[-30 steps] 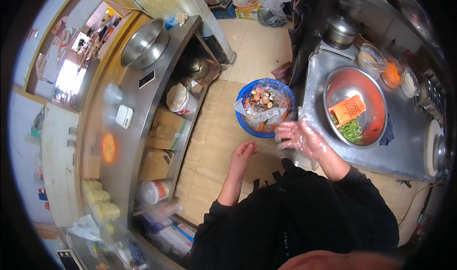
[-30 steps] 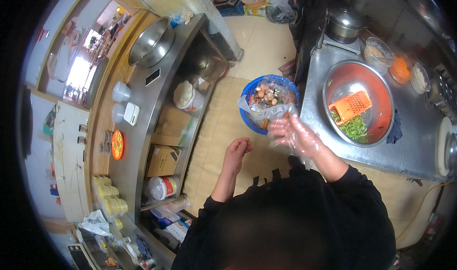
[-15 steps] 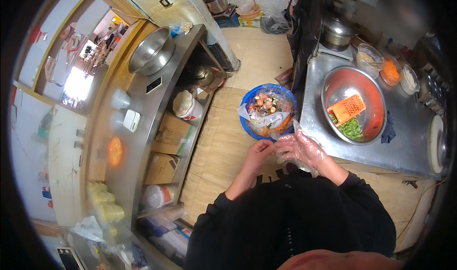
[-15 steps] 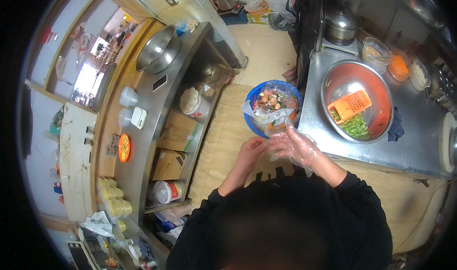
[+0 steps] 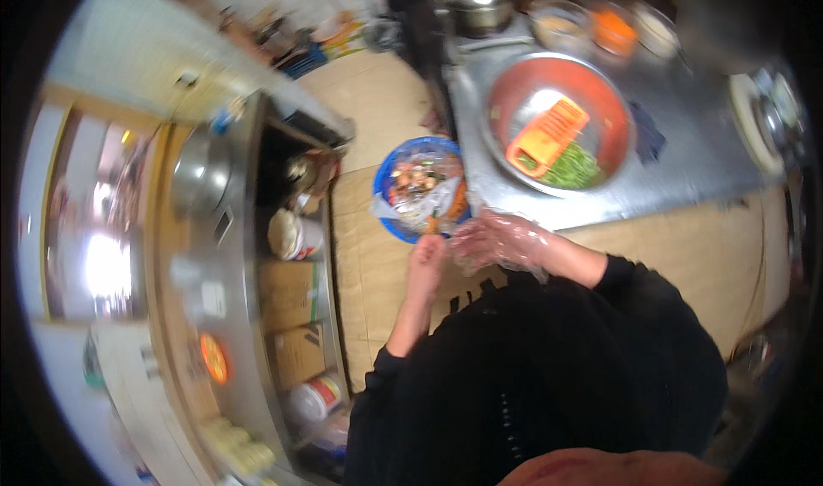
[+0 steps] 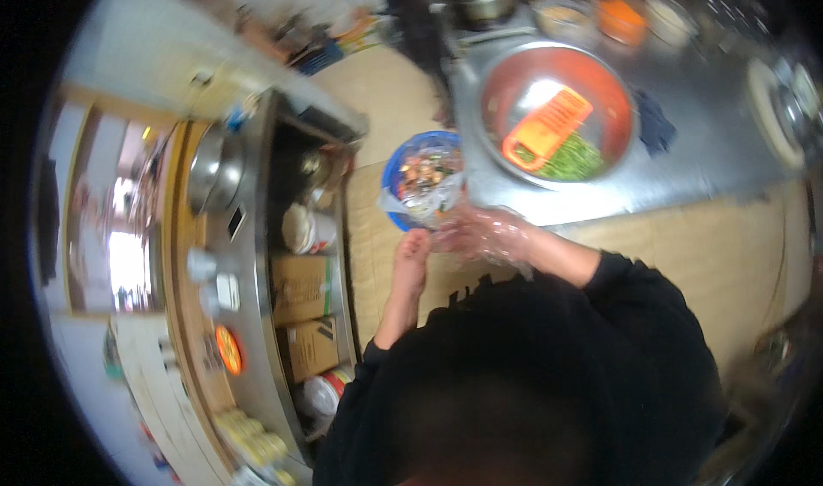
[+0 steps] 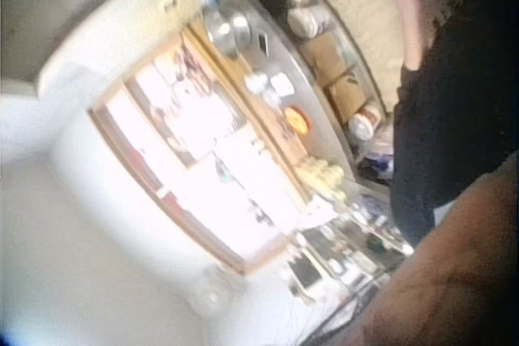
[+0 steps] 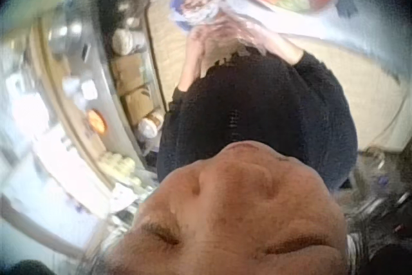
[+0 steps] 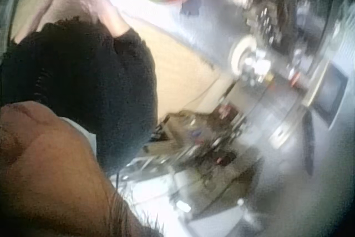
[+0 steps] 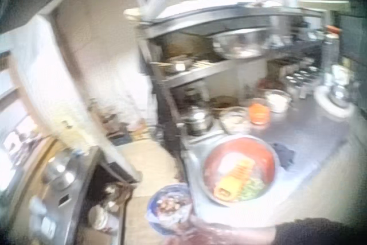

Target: The person assembles a bento-style meal by placing noodles, shredded vegetables, and meatballs into a container, then adds condiments and a receipt before tying the bag. The person uses a microwave to heat noodles, grates vegetables, and uses chopsticks to place meatballs.

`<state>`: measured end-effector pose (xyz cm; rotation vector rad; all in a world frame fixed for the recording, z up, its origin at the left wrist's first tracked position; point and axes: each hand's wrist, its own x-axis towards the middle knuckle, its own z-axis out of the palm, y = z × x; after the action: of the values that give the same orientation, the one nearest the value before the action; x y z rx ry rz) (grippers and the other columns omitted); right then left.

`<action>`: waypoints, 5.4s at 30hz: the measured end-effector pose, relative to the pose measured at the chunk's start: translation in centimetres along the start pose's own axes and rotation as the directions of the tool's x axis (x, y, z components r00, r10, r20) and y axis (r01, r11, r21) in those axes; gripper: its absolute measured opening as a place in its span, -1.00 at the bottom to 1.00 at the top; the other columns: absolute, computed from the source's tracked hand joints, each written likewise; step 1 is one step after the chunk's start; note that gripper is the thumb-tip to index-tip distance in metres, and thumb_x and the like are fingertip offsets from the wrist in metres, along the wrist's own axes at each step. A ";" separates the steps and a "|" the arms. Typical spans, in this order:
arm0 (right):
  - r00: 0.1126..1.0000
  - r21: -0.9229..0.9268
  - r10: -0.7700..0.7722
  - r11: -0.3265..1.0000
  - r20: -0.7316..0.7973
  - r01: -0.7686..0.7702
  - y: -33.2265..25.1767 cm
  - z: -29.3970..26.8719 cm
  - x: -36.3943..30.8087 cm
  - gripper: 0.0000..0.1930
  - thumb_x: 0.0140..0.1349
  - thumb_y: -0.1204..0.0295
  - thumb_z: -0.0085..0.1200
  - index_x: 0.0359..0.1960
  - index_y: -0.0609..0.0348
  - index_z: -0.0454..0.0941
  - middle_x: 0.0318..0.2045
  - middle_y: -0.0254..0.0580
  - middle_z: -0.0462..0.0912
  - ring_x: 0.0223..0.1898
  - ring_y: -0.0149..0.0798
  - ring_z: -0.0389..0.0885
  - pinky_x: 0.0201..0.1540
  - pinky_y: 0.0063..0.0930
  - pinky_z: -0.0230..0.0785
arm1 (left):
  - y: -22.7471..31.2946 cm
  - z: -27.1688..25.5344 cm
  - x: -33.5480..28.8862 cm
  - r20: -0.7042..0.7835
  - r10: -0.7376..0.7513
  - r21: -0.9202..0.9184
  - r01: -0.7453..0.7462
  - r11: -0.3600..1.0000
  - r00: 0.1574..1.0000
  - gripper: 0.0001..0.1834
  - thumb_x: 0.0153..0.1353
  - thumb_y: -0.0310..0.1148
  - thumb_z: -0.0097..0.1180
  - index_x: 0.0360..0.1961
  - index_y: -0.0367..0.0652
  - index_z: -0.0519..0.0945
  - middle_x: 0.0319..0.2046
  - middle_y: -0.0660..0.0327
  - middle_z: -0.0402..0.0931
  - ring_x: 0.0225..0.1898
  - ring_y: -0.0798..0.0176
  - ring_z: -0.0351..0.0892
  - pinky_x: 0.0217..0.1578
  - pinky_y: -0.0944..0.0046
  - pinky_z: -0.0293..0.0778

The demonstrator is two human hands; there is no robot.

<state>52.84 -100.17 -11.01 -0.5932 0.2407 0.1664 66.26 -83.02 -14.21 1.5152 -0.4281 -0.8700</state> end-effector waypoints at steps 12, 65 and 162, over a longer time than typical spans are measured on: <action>0.943 -0.180 -0.331 0.930 -0.024 0.322 -4.1 -3.5 -7.3 -0.47 0.41 0.03 -0.26 0.16 0.22 0.38 0.09 -0.18 0.51 0.13 -0.20 0.47 0.08 -0.29 0.34 | 1.2 0.8 2.3 -0.033 0.263 0.153 -0.255 0.955 0.964 -0.97 0.30 -0.52 0.00 -0.24 -0.19 0.44 -0.42 0.41 0.35 -0.39 0.53 0.26 -0.31 0.51 0.26; 0.482 -0.302 0.220 -0.547 0.848 0.780 11.7 29.0 12.3 -0.88 0.15 0.53 0.08 -0.49 0.32 0.46 -0.45 -0.01 0.49 -0.36 0.03 0.47 -0.29 -0.20 0.34 | -22.6 -10.4 -38.7 -0.988 -0.135 -0.121 0.164 0.979 0.076 -0.76 -0.01 -0.46 0.13 -0.24 -0.09 0.54 -0.30 0.04 0.51 -0.16 0.00 0.50 -0.18 0.03 0.43; 0.128 -0.094 -0.021 0.566 0.992 0.819 123.7 147.2 19.2 -0.54 0.29 0.13 -0.35 -0.28 0.16 0.60 -0.31 0.09 0.65 -0.21 0.13 0.60 -0.11 -0.02 0.41 | -29.0 -70.7 -100.6 -0.740 -0.470 -0.663 0.637 0.392 -0.481 -0.44 -0.07 -0.18 0.18 0.07 0.14 0.49 0.05 0.29 0.36 0.19 0.08 0.23 0.24 -0.31 -0.09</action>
<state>69.52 86.48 36.09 -1.1682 -1.3533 -0.0766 46.61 41.69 -19.45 2.0411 1.8442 -0.2327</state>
